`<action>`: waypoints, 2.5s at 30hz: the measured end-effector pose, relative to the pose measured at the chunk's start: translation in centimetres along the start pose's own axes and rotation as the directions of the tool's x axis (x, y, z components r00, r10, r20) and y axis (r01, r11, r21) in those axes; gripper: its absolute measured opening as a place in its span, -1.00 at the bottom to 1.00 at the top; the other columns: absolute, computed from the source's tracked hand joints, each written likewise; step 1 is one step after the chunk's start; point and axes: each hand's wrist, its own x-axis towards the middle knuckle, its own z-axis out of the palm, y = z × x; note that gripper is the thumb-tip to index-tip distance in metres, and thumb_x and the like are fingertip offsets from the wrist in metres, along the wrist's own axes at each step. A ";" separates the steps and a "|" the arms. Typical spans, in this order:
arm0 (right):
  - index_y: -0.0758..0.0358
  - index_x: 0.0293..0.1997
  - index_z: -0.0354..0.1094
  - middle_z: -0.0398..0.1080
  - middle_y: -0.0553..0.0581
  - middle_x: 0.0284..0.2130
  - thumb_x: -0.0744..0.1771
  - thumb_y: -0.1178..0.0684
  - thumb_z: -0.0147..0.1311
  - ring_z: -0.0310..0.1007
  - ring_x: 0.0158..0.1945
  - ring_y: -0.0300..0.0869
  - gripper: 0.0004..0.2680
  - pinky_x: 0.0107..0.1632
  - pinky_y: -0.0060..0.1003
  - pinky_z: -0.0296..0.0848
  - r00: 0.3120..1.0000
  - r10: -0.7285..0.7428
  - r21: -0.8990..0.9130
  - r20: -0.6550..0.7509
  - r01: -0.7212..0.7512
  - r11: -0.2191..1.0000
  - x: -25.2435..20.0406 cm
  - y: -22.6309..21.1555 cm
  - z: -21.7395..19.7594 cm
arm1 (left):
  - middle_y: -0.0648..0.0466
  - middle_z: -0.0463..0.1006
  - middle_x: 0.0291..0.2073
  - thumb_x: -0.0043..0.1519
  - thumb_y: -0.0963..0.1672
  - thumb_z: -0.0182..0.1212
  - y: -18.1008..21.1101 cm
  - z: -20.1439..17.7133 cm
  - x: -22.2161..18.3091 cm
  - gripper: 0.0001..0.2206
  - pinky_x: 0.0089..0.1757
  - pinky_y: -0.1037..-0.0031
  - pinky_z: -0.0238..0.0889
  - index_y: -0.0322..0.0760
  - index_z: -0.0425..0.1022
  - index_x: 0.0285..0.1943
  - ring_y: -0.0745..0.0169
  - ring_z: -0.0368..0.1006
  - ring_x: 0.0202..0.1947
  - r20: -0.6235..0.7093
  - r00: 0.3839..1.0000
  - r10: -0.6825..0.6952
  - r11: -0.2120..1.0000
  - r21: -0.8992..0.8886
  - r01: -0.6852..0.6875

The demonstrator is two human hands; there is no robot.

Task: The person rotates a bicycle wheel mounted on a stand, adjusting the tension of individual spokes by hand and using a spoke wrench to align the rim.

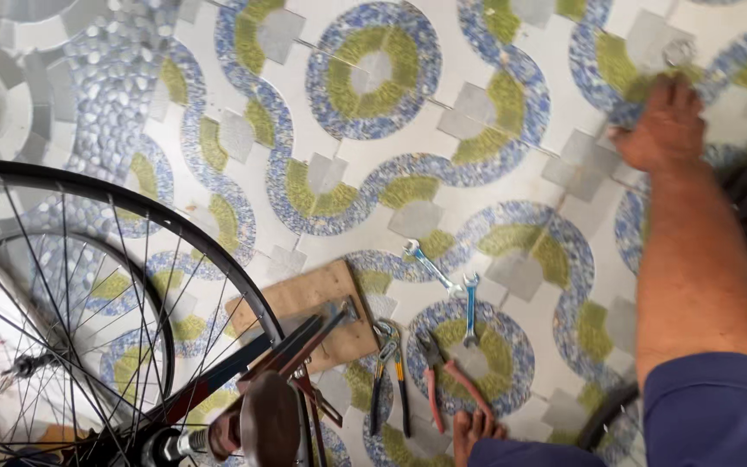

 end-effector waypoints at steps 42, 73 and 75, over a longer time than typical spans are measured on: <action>0.49 0.17 0.26 0.48 0.30 -0.18 0.42 0.18 0.30 0.53 -0.22 -0.16 -0.72 -0.21 -0.28 0.52 0.807 -0.525 0.455 -0.269 0.588 0.669 -50.5 -24.5 -24.7 | 0.00 0.52 0.23 0.20 -0.23 0.24 29.4 -18.8 -25.7 -0.47 0.18 0.37 0.38 -0.26 0.32 0.42 0.11 0.47 0.25 -0.074 0.785 0.615 0.786 -0.024 -0.618; 0.37 0.17 0.10 0.35 0.27 -0.09 0.36 0.24 0.14 0.41 -0.03 -0.14 -0.70 -0.10 -0.27 0.49 0.854 -0.506 0.730 0.122 0.268 0.628 -57.2 -32.5 -7.9 | 0.04 0.50 -0.36 0.13 -0.04 0.56 23.2 -14.1 -27.7 -0.61 -0.30 0.30 0.24 -0.41 0.56 -0.06 0.12 0.41 -0.38 0.131 0.548 0.826 0.533 0.132 -0.836; 0.39 0.18 0.10 0.32 0.31 -0.07 0.38 0.29 0.15 0.38 0.03 -0.10 -0.71 -0.01 -0.27 0.48 0.810 -0.586 0.715 0.020 0.398 0.575 -57.2 -32.3 -7.8 | 0.02 0.48 -0.35 0.12 -0.10 0.49 20.9 -13.0 -27.3 -0.68 -0.25 0.24 0.24 -0.39 0.54 -0.08 0.06 0.40 -0.34 0.216 0.478 0.852 0.426 0.246 -0.871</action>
